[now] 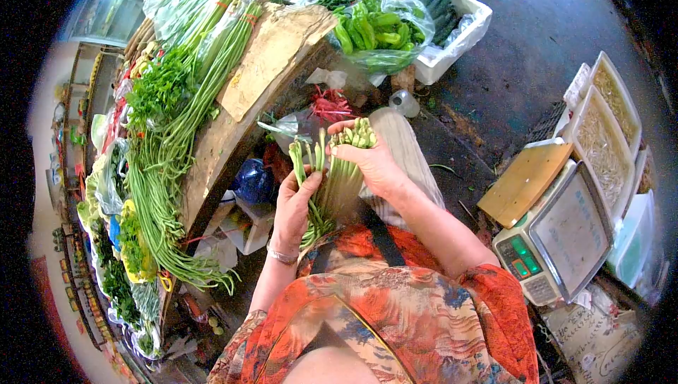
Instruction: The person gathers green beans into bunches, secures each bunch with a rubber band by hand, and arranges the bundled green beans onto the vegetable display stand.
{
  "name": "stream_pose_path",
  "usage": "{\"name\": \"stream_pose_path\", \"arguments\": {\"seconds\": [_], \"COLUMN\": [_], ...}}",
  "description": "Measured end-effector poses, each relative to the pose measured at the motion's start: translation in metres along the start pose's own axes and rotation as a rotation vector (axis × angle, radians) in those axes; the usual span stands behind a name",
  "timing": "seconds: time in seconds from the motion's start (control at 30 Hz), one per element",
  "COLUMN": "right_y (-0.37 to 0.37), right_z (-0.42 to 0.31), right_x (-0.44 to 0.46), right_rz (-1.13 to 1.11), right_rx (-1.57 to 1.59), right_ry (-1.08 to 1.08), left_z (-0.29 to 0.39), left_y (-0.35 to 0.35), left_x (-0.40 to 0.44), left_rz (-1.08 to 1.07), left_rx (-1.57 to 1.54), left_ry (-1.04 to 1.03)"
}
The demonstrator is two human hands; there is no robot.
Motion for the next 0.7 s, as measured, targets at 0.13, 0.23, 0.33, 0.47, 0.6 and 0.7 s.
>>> {"name": "stream_pose_path", "arguments": {"seconds": [0.13, 0.23, 0.33, 0.47, 0.6, 0.7], "right_y": [0.001, -0.003, -0.010, -0.004, -0.001, -0.005], "right_z": [0.002, -0.001, -0.004, -0.001, 0.000, -0.005], "right_x": [0.001, 0.001, -0.002, -0.001, 0.002, -0.001], "right_rz": [0.002, -0.042, -0.038, -0.046, -0.056, -0.039], "right_rx": [0.027, 0.037, 0.077, 0.079, 0.046, -0.028], "right_ry": [0.005, 0.040, 0.020, 0.018, 0.047, -0.004], "left_z": [-0.002, -0.001, 0.000, 0.002, 0.001, 0.003], "left_y": [0.000, 0.000, 0.004, 0.005, 0.003, 0.003], "left_x": [-0.001, -0.001, 0.000, 0.001, 0.001, 0.004], "left_rz": [-0.022, -0.046, -0.067, -0.070, -0.025, 0.010], "left_rx": [-0.004, -0.018, 0.012, 0.064, 0.017, -0.006], "left_ry": [0.002, -0.003, 0.009, 0.015, 0.014, -0.007]}}
Point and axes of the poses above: each hand's wrist, its own x-axis towards the middle knuckle, its own y-axis out of the back of the hand, z = x × y, the point moved 4 cm from there along x, towards the middle knuckle, and after that the axes turned 7 degrees about x, right-handed, at the moved point
